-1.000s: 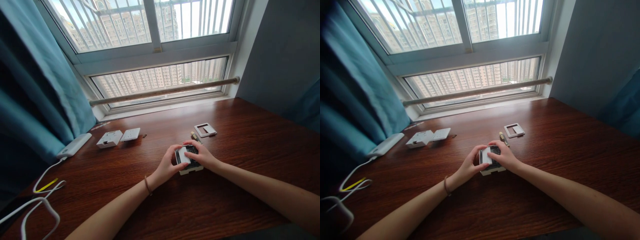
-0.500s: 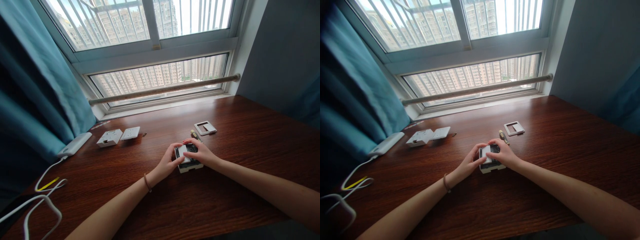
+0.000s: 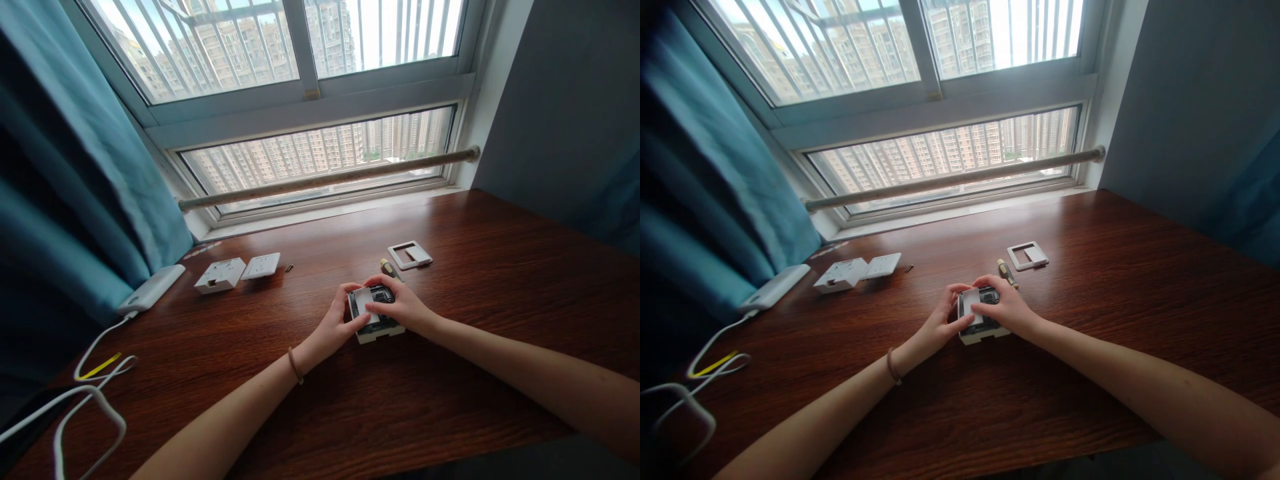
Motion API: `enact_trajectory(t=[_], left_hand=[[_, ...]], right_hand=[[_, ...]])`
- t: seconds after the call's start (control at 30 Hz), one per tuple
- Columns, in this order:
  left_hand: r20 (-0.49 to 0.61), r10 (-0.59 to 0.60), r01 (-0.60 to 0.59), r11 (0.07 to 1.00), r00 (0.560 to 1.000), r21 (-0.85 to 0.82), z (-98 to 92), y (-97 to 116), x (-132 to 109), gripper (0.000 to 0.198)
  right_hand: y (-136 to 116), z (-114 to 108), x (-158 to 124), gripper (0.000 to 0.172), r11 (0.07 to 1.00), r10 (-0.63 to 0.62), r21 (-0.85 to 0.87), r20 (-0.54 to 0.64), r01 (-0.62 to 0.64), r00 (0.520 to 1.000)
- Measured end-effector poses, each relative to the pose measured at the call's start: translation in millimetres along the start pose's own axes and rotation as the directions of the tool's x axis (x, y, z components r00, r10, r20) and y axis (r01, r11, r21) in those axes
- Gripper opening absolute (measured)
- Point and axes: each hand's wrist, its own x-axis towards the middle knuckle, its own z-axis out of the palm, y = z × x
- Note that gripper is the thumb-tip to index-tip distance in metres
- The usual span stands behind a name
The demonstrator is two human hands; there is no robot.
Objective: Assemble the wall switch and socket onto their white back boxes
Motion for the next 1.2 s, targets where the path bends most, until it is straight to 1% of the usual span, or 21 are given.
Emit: enact_trajectory(t=[0.07, 0.17, 0.27, 0.37, 0.57, 0.73, 0.83, 0.93, 1.0, 1.07, 1.13, 1.2], left_hand=[[-0.008, 0.003, -0.003, 1.000, 1.000, 0.027, 1.0, -2, 0, 0.041], [-0.047, 0.065, -0.058, 0.988, 0.997, 0.140, 1.2, -7, 1, 0.039], [-0.048, 0.104, -0.089, 0.966, 0.993, 0.245, 0.3, -11, 2, 0.040], [-0.046, 0.113, -0.095, 0.949, 0.992, 0.300, -0.5, -11, 2, 0.040], [-0.032, 0.117, -0.097, 0.924, 0.993, 0.369, -1.1, -6, 1, 0.038], [-0.005, 0.093, -0.083, 0.913, 0.996, 0.401, -2.2, -5, 2, 0.036], [-0.023, 0.090, -0.073, 0.910, 0.996, 0.409, -1.7, -8, 1, 0.036], [-0.035, 0.106, -0.082, 0.904, 0.994, 0.419, -1.3, -11, -1, 0.037], [-0.020, 0.135, -0.114, 0.899, 0.991, 0.423, -1.5, -11, -2, 0.040], [-0.003, 0.161, -0.144, 0.892, 0.987, 0.428, -1.8, -9, -3, 0.045], [0.007, 0.165, -0.152, 0.890, 0.986, 0.430, -1.8, -7, -3, 0.052], [0.016, 0.157, -0.149, 0.892, 0.987, 0.427, -1.6, -5, -4, 0.056]], right_hand=[[2, 0, 0, 0.031, 1.000, -0.001, -0.020, -0.014, 0.001, 1.000], [6, 0, 0, 0.029, 0.999, -0.024, -0.025, -0.028, 0.023, 0.999], [9, 0, 1, 0.028, 0.999, -0.049, -0.015, -0.027, 0.048, 0.998], [10, 1, 2, 0.027, 0.999, -0.049, -0.024, -0.023, 0.049, 0.999], [8, 0, 2, 0.026, 0.998, -0.042, -0.038, -0.022, 0.041, 0.999], [5, -1, 3, 0.023, 0.999, -0.011, -0.041, -0.001, 0.011, 1.000], [6, -1, 2, 0.025, 0.999, -0.011, -0.048, -0.004, 0.011, 1.000], [7, -1, 2, 0.027, 0.997, -0.044, -0.063, 0.001, 0.044, 0.999], [7, -8, 6, 0.028, 0.997, -0.058, -0.043, -0.015, 0.057, 0.998], [9, -23, 13, 0.031, 0.998, -0.059, -0.015, -0.079, 0.058, 0.995], [14, -47, 24, 0.031, 0.997, -0.074, -0.051, -0.177, 0.066, 0.981], [25, -78, 34, 0.031, 0.984, -0.084, -0.171, -0.236, 0.044, 0.968]])
